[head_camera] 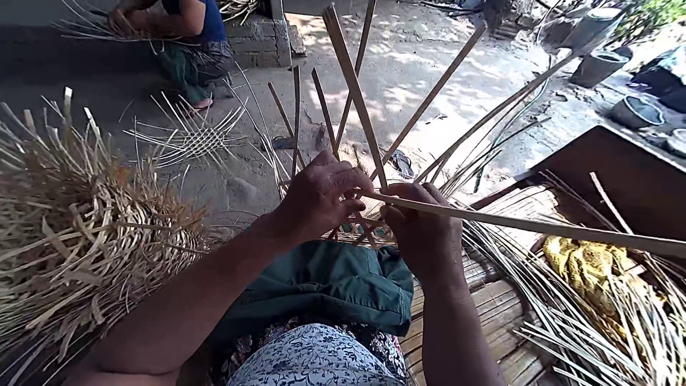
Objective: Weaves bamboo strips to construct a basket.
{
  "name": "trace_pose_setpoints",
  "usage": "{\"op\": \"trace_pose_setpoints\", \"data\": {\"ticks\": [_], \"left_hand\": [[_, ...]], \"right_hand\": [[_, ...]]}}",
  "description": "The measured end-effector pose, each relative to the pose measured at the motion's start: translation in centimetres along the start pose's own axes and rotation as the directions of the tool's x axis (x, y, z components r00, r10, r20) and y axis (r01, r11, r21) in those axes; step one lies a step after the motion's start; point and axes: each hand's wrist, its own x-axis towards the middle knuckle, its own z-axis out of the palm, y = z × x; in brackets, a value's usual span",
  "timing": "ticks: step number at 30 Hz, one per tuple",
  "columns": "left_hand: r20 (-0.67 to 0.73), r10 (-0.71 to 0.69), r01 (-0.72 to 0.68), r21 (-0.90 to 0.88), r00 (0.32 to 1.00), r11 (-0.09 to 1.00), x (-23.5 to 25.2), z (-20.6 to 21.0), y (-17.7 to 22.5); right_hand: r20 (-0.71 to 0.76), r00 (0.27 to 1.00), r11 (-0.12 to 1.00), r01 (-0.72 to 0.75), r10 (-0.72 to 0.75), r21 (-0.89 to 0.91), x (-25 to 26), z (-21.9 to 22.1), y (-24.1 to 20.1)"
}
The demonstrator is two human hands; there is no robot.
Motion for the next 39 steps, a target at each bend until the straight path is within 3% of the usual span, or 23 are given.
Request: {"op": "trace_pose_setpoints", "data": {"ticks": [1,3,4,6,7,9,11,12,15,18,22,24,25,27,29,31,32,35,39], "left_hand": [[-0.001,-0.023,0.023,-0.07,1.0,0.997,-0.1,-0.2,-0.4],[-0.016,-0.065,0.061,-0.191,0.998,0.98,-0.3,-0.3,-1.4],[-0.035,-0.079,0.07,-0.216,0.996,0.974,-0.4,-0.2,-1.8],[-0.083,-0.088,0.074,-0.164,0.993,0.984,-0.4,0.3,-2.5],[-0.112,-0.065,0.058,-0.07,0.992,0.996,-0.4,0.6,-2.9],[-0.118,-0.007,0.03,0.196,0.993,0.98,-0.5,1.1,-2.9],[-0.063,0.017,0.006,0.337,0.998,0.942,-0.6,1.3,-1.7],[-0.044,0.007,0.009,0.34,0.999,0.94,-0.6,1.2,-1.1],[0.024,-0.181,0.179,0.066,0.983,0.982,-0.2,0.1,0.1],[0.262,-0.397,0.46,-0.255,0.879,0.85,0.8,-1.7,-0.5],[0.303,-0.291,0.418,-0.589,0.908,0.691,0.6,-1.4,-1.3],[0.266,-0.278,0.384,-0.623,0.923,0.681,-0.2,-1.2,-1.0],[0.238,-0.289,0.375,-0.598,0.927,0.709,-0.5,-1.1,-0.7],[0.091,-0.27,0.284,-0.402,0.958,0.871,-1.0,-0.7,0.0],[-0.074,-0.043,0.039,-0.055,0.996,0.998,-0.7,-0.1,1.0],[0.013,0.199,-0.198,0.183,0.98,0.963,-0.1,0.5,1.4],[0.098,0.243,-0.261,0.26,0.965,0.93,0.2,0.9,1.1],[0.207,0.193,-0.261,0.387,0.959,0.884,1.7,0.4,-0.1],[0.031,0.122,-0.125,0.307,0.992,0.944,2.3,-0.9,1.3]], "right_hand": [[0.073,0.997,0.977,0.015,-0.031,0.212,0.5,-0.2,1.3],[0.181,0.977,0.804,-0.02,-0.109,0.594,1.5,0.2,3.7],[0.217,0.968,0.737,-0.056,-0.125,0.674,1.7,0.5,4.4],[0.193,0.968,0.729,-0.014,-0.163,0.684,1.5,1.0,4.9],[0.145,0.967,0.773,0.072,-0.208,0.63,1.1,1.2,4.7],[0.062,0.957,0.916,0.253,-0.285,0.311,0.0,1.6,3.2],[-0.001,0.959,0.953,0.282,-0.284,-0.114,-1.1,1.9,1.1],[-0.014,0.963,0.936,0.256,-0.268,-0.243,-1.3,1.9,0.6],[0.079,0.965,0.905,0.264,-0.252,-0.334,-0.9,0.3,0.7],[0.205,0.946,0.923,0.297,-0.25,-0.243,-0.2,-1.1,1.0],[0.177,0.963,0.928,0.246,-0.202,-0.279,0.5,-1.0,0.7],[0.176,0.971,0.928,0.208,-0.159,-0.309,0.7,-1.1,0.7],[0.183,0.973,0.929,0.195,-0.141,-0.316,0.7,-1.0,0.7],[0.189,0.976,0.932,0.168,-0.111,-0.32,0.6,-0.8,0.6],[0.174,0.98,0.945,0.148,-0.1,-0.29,0.8,-0.7,0.6],[0.094,0.982,0.966,0.178,-0.163,-0.189,0.8,-0.3,0.9],[0.06,0.983,0.976,0.182,-0.176,-0.117,0.6,0.1,1.3],[-0.054,0.993,0.994,0.11,-0.109,0.014,0.3,1.1,2.6],[-0.194,0.98,0.978,0.083,-0.046,0.189,0.2,1.4,3.5]]}}
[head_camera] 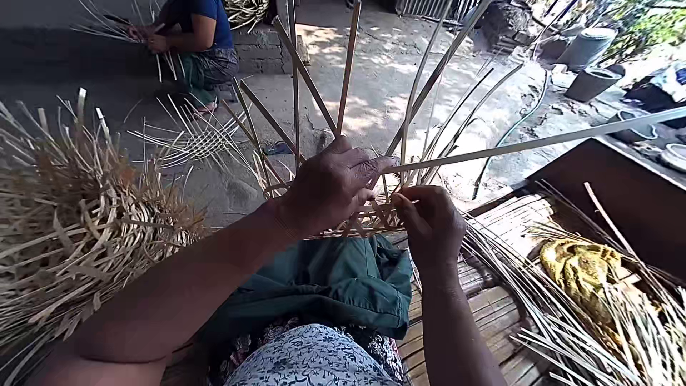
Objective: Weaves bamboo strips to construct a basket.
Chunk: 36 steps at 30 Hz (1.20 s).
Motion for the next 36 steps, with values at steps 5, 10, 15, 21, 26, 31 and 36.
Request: {"op": "trace_pose_setpoints", "data": {"ticks": [5,10,15,21,26,31,36], "left_hand": [[-0.066,-0.064,0.06,-0.069,0.996,0.996,-1.4,1.5,0.4],[-0.025,-0.165,0.154,-0.239,0.986,0.959,-1.8,1.4,0.5],[-0.037,-0.248,0.226,-0.298,0.968,0.927,-2.3,1.5,-1.3],[-0.044,-0.119,0.123,0.102,0.992,0.987,-2.6,3.0,-1.3],[0.045,-0.25,0.254,-0.208,0.967,0.945,-2.4,1.0,0.0],[0.386,-0.366,0.532,-0.614,0.847,0.583,-1.5,-1.1,-1.3],[0.241,-0.167,0.285,-0.898,0.956,0.335,-2.8,1.2,-2.7]], "right_hand": [[0.079,0.994,0.961,-0.057,0.081,-0.272,0.2,-0.5,-2.1],[0.156,0.984,0.936,-0.028,0.088,-0.352,0.3,-0.9,-3.8],[0.413,0.9,0.784,-0.356,0.141,0.508,1.8,-0.9,0.4],[0.252,0.953,0.985,0.173,-0.17,0.011,0.3,-0.6,-1.3],[0.312,0.944,0.883,0.236,-0.109,-0.406,0.1,-1.7,-3.1],[0.405,0.909,0.907,0.246,-0.094,-0.341,1.0,-2.4,-3.2],[0.419,0.9,0.92,0.056,0.121,-0.387,1.7,-2.8,-3.3]]}}
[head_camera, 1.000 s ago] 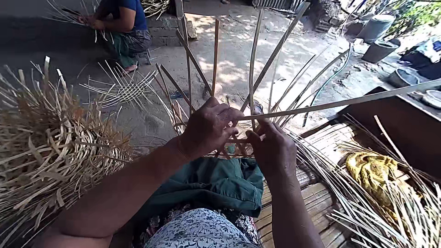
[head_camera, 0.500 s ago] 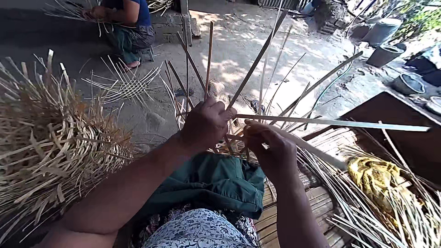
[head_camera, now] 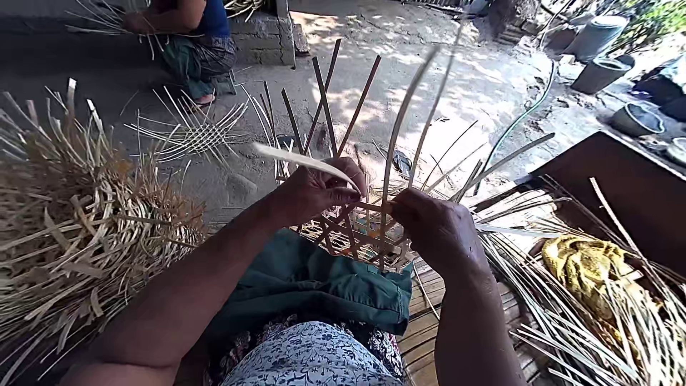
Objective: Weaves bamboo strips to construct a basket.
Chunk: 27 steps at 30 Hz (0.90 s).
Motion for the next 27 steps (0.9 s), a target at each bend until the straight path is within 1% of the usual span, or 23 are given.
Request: {"op": "trace_pose_setpoints", "data": {"ticks": [1,2,3,4,5,6,7,8,9,10,11,12,14,15,17,18,20,22,23,24,25,26,27], "left_hand": [[-0.041,0.011,-0.009,0.04,0.999,0.999,-0.3,0.4,0.2],[-0.114,0.04,-0.02,0.168,0.993,0.986,-0.4,1.2,0.6],[-0.159,0.12,-0.053,0.376,0.98,0.925,-0.4,2.0,1.1],[-0.139,0.228,-0.106,0.586,0.964,0.803,-0.3,2.7,1.6],[-0.053,0.313,-0.176,0.732,0.948,0.658,-0.2,3.4,2.0],[0.065,0.34,-0.245,0.818,0.938,0.521,0.0,3.9,2.2],[0.165,0.316,-0.291,0.867,0.934,0.406,0.3,4.1,2.1],[0.227,0.277,-0.312,0.896,0.934,0.317,0.8,4.2,1.7],[0.253,0.22,-0.307,0.914,0.942,0.264,1.2,3.9,1.5],[0.249,0.184,-0.288,0.931,0.951,0.227,1.6,3.4,1.5],[0.226,0.178,-0.261,0.941,0.958,0.215,2.0,3.0,1.7],[0.189,0.196,-0.232,0.945,0.962,0.23,2.2,2.7,2.0],[0.112,0.251,-0.189,0.931,0.962,0.311,2.0,2.8,2.3],[0.086,0.269,-0.178,0.923,0.959,0.34,1.7,3.2,2.5],[0.049,0.295,-0.163,0.913,0.954,0.375,1.1,4.0,2.3],[0.025,0.306,-0.151,0.906,0.952,0.396,0.9,4.2,1.9],[-0.011,0.304,-0.127,0.895,0.952,0.428,0.6,4.4,1.4],[-0.011,0.306,-0.132,0.887,0.952,0.443,0.3,4.6,1.3],[-0.002,0.309,-0.144,0.882,0.951,0.449,0.3,4.7,1.4],[0.002,0.317,-0.157,0.872,0.948,0.464,0.3,4.7,1.3],[0.001,0.327,-0.17,0.858,0.945,0.486,0.3,4.5,1.2],[-0.008,0.329,-0.175,0.835,0.944,0.522,0.3,4.1,1.1],[-0.02,0.321,-0.174,0.809,0.947,0.562,0.4,3.7,0.9]], "right_hand": [[0.02,0.999,0.999,-0.031,0.031,0.007,0.1,-0.1,0.0],[0.023,0.999,0.999,-0.046,0.046,0.009,0.1,-0.2,0.0],[0.01,0.999,0.999,-0.046,0.046,0.011,0.1,-0.3,0.0],[-0.019,0.999,0.999,-0.031,0.032,0.014,0.1,-0.2,-0.1],[-0.064,0.998,1.0,0.0,0.001,0.019,0.1,0.1,-0.1],[-0.108,0.994,0.999,0.033,-0.029,0.04,0.0,0.4,-0.1],[-0.156,0.986,0.996,0.066,-0.055,0.065,0.0,0.9,0.0],[-0.204,0.977,0.991,0.091,-0.069,0.098,0.0,1.5,0.2],[-0.244,0.968,0.985,0.1,-0.064,0.139,0.0,2.0,0.5],[-0.284,0.957,0.981,0.102,-0.051,0.166,0.0,2.5,0.7],[-0.334,0.942,0.977,0.105,-0.038,0.186,-0.1,2.9,0.8],[-0.381,0.924,0.974,0.111,-0.029,0.196,-0.2,3.2,1.0],[-0.44,0.898,0.96,0.132,-0.01,0.247,-0.4,3.6,0.8],[-0.452,0.892,0.949,0.142,0.001,0.281,-0.4,3.6,0.6],[-0.416,0.908,0.943,0.1,0.044,0.319,-0.6,3.3,0.0],[-0.381,0.923,0.954,0.069,0.049,0.291,-0.8,3.1,-0.2],[-0.326,0.944,0.994,-0.023,0.056,0.105,-1.3,2.5,-1.1],[-0.325,0.943,0.991,-0.103,0.069,-0.089,-1.8,2.2,-2.3],[-0.324,0.944,0.986,-0.111,0.065,-0.124,-1.9,2.0,-2.7],[-0.317,0.947,0.99,-0.098,0.061,-0.103,-1.8,2.0,-2.8],[-0.302,0.952,0.998,-0.058,0.05,-0.019,-1.5,1.9,-2.4],[-0.26,0.965,0.992,-0.01,0.042,0.124,-1.1,1.8,-1.6],[-0.198,0.98,0.953,0.028,0.034,0.303,-0.6,1.7,-0.5]]}}
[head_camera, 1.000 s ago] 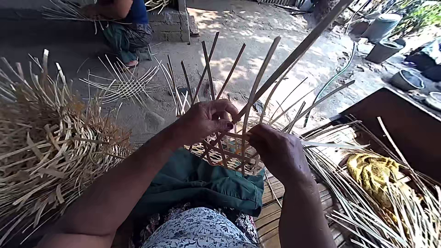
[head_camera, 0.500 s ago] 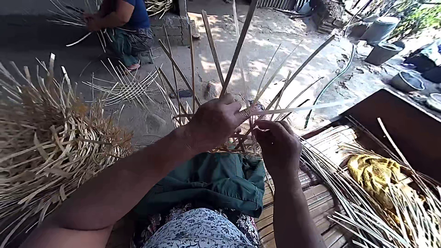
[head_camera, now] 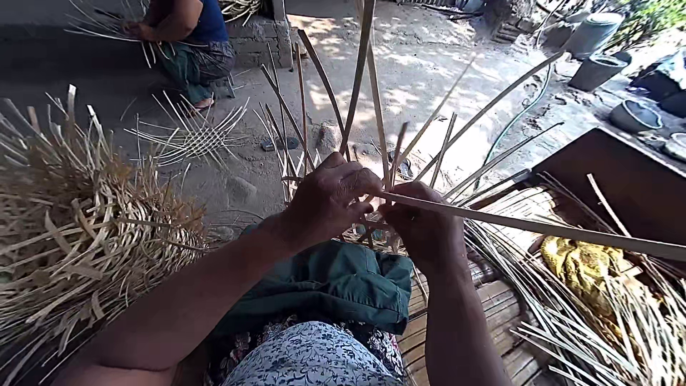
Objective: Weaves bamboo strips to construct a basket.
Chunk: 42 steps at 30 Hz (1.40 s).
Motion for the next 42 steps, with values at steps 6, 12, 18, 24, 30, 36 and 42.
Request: {"op": "trace_pose_setpoints", "data": {"ticks": [6,12,18,24,30,36,42], "left_hand": [[-0.043,-0.075,0.073,-0.061,0.996,0.995,-0.4,0.1,-1.5],[0.023,0.002,-0.01,0.37,1.0,0.929,-0.8,0.6,-1.3],[0.085,-0.147,0.145,0.031,0.985,0.989,-0.5,-0.7,-0.6],[0.115,-0.417,0.429,-0.12,0.902,0.895,0.3,-1.8,-0.5],[0.102,-0.345,0.359,-0.205,0.933,0.911,-0.2,-0.5,0.0],[-0.08,-0.055,0.049,-0.084,0.995,0.995,-1.2,0.7,0.4],[0.19,0.194,-0.239,0.257,0.962,0.936,0.3,0.0,0.2]], "right_hand": [[0.158,0.984,0.758,-0.044,-0.079,0.65,1.1,0.5,4.1],[-0.053,0.951,0.944,0.294,-0.305,-0.152,-1.3,1.4,0.4],[-0.016,0.958,0.907,0.266,-0.287,-0.327,-1.4,1.1,0.5],[0.028,0.963,0.95,0.269,-0.268,-0.16,-1.7,1.3,-0.2],[-0.062,0.989,0.913,0.096,-0.131,-0.398,-1.1,1.4,-0.7],[0.011,1.0,0.911,0.007,-0.003,-0.413,-0.4,0.1,-1.2],[-0.037,0.99,0.983,0.133,-0.138,-0.13,-1.1,0.7,0.2]]}}
